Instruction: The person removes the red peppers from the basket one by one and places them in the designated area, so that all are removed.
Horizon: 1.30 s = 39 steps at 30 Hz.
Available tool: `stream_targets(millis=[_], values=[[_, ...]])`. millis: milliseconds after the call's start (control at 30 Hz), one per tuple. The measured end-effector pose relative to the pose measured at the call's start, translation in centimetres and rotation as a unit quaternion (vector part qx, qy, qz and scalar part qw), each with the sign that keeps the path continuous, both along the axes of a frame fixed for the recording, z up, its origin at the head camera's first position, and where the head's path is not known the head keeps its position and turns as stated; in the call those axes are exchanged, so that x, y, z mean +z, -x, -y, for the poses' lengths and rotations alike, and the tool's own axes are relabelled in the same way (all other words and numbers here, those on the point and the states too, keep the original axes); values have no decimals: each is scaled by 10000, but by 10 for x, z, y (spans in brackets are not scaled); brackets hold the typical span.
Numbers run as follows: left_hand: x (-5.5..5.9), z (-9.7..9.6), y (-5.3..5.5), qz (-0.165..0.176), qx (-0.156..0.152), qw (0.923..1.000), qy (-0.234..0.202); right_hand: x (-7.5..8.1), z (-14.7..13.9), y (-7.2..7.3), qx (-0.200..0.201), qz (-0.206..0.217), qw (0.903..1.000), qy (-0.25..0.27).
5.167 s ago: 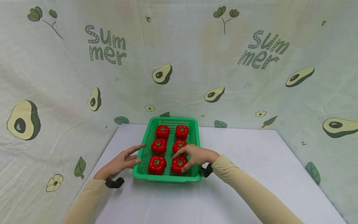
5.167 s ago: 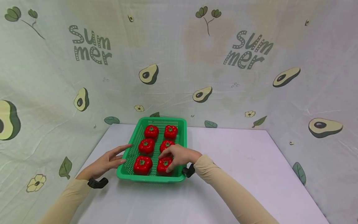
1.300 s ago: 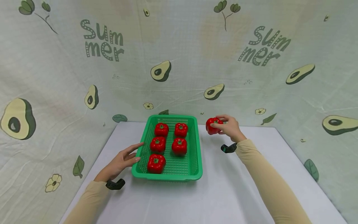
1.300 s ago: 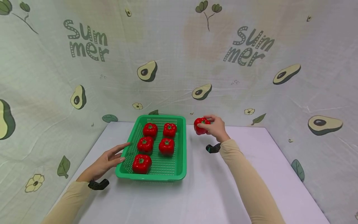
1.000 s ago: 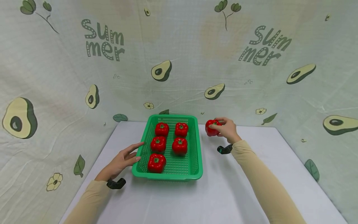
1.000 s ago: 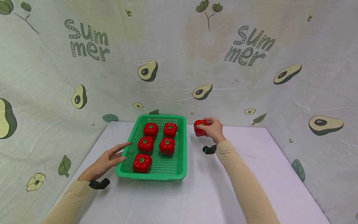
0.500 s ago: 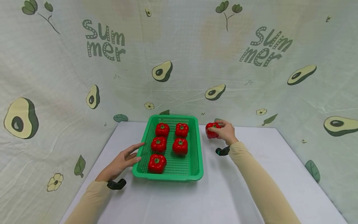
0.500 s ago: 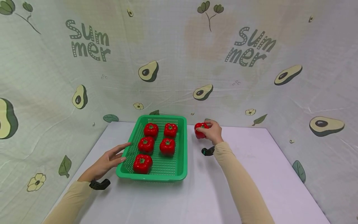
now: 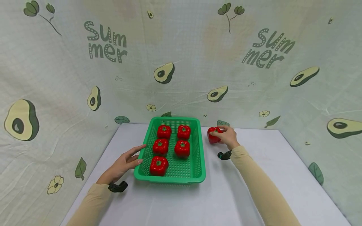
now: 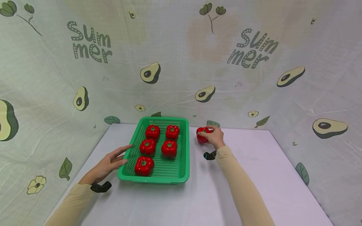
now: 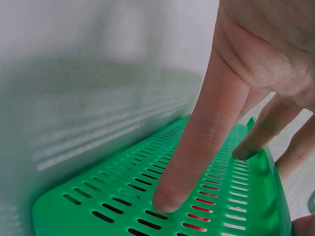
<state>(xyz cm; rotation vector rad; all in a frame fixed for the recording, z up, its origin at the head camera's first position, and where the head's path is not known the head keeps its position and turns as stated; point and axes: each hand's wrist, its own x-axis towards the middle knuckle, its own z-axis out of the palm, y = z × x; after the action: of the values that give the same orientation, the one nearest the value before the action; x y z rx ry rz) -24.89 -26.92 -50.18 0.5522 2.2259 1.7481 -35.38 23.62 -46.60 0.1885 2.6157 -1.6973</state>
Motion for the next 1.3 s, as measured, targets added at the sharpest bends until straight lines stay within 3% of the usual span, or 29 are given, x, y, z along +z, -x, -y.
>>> stream_targets(millis=[300,533,1300], values=[[2,-1,0,101,20,9999,-50,-9,-2,1,-72,-66,9999,-121],[2,0,0,67,16,10000,-58,-9,0,0,43,-275,9991,-331],[1,-2,-2,168,110,9998,-30,-7,7,-6,72,-377,9980,-509]])
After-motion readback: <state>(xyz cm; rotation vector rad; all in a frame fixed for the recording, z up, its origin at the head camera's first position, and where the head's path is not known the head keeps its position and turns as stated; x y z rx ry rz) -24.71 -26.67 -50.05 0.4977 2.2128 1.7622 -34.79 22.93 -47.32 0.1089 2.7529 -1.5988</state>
